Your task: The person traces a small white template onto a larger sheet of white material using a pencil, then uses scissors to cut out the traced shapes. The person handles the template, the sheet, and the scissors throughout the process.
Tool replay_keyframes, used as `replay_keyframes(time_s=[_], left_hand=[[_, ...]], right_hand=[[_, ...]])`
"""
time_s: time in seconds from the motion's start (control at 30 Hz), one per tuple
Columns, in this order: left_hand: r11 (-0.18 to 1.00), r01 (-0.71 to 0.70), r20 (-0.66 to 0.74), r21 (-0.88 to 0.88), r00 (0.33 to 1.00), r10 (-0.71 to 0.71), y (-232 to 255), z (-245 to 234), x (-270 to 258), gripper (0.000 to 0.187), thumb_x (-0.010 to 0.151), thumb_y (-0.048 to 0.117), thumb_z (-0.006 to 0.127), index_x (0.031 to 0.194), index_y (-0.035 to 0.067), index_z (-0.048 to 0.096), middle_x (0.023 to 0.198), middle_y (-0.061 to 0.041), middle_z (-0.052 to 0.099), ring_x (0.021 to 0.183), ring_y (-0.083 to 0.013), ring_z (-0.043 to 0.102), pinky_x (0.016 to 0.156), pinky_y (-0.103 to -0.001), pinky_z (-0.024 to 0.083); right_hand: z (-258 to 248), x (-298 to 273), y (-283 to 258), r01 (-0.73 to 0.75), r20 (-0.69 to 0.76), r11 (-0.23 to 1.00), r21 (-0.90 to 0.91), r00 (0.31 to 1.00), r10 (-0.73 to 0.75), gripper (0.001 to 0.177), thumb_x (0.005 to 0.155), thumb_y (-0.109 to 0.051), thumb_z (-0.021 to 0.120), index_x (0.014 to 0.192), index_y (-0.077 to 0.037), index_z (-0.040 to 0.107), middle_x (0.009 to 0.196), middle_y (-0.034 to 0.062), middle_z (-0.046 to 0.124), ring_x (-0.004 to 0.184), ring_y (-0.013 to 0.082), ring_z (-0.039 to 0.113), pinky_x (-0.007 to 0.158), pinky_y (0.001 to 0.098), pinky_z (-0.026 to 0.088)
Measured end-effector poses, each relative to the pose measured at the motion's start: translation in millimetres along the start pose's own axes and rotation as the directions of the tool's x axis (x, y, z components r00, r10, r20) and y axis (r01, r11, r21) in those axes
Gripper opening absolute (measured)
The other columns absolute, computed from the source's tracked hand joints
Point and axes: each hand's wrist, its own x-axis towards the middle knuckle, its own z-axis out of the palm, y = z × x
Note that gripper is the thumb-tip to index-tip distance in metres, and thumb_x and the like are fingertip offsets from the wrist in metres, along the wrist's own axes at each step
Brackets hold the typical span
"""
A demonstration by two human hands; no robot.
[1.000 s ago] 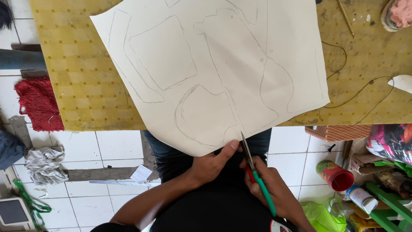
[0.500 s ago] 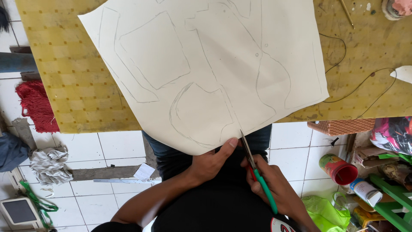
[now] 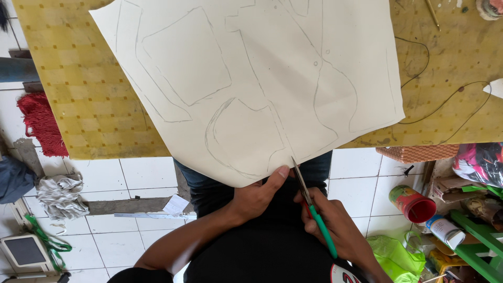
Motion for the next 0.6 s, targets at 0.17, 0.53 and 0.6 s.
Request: replay_keyframes(time_s=[0.17, 0.53, 0.6], left_hand=[[1.0, -0.001, 0.012, -0.006, 1.0, 0.002, 0.6, -0.6, 0.5, 0.025, 0.098, 0.021, 0.053, 0.107, 0.005, 0.069, 0.107, -0.005, 0.071, 0.107, -0.0193, 0.067, 0.106, -0.032, 0.05], [0.994, -0.058, -0.019, 0.095, 0.998, 0.06, -6.1, -1.4, -4.2, 0.018, 0.097, 0.018, 0.056, 0.102, 0.007, 0.07, 0.1, -0.002, 0.072, 0.1, -0.0164, 0.068, 0.1, -0.029, 0.052], [0.996, -0.058, 0.007, 0.073, 0.998, 0.058, -2.9, -2.2, -2.9, 0.021, 0.097, 0.019, 0.055, 0.106, 0.006, 0.069, 0.104, -0.003, 0.071, 0.104, -0.0179, 0.068, 0.103, -0.03, 0.051]], right_hand=[[1.1, -0.4, 5.1, -0.041, -0.012, 0.999, -0.016, 0.999, 0.04, 0.062, 0.082, -0.067, 0.044, 0.109, -0.013, 0.058, 0.064, -0.0031, 0.058, 0.056, 0.0111, 0.053, 0.058, 0.0269, 0.043], [-3.2, 5.8, -14.3, -0.054, 0.013, 0.998, -0.037, 0.998, 0.054, 0.067, 0.082, -0.07, 0.037, 0.11, -0.013, 0.057, 0.065, -0.0025, 0.059, 0.055, 0.0125, 0.052, 0.056, 0.0285, 0.043], [-2.1, 4.8, -11.6, -0.048, 0.003, 0.998, -0.052, 0.999, 0.048, 0.066, 0.082, -0.07, 0.037, 0.109, -0.013, 0.057, 0.065, -0.0029, 0.058, 0.055, 0.0126, 0.053, 0.056, 0.0283, 0.044]])
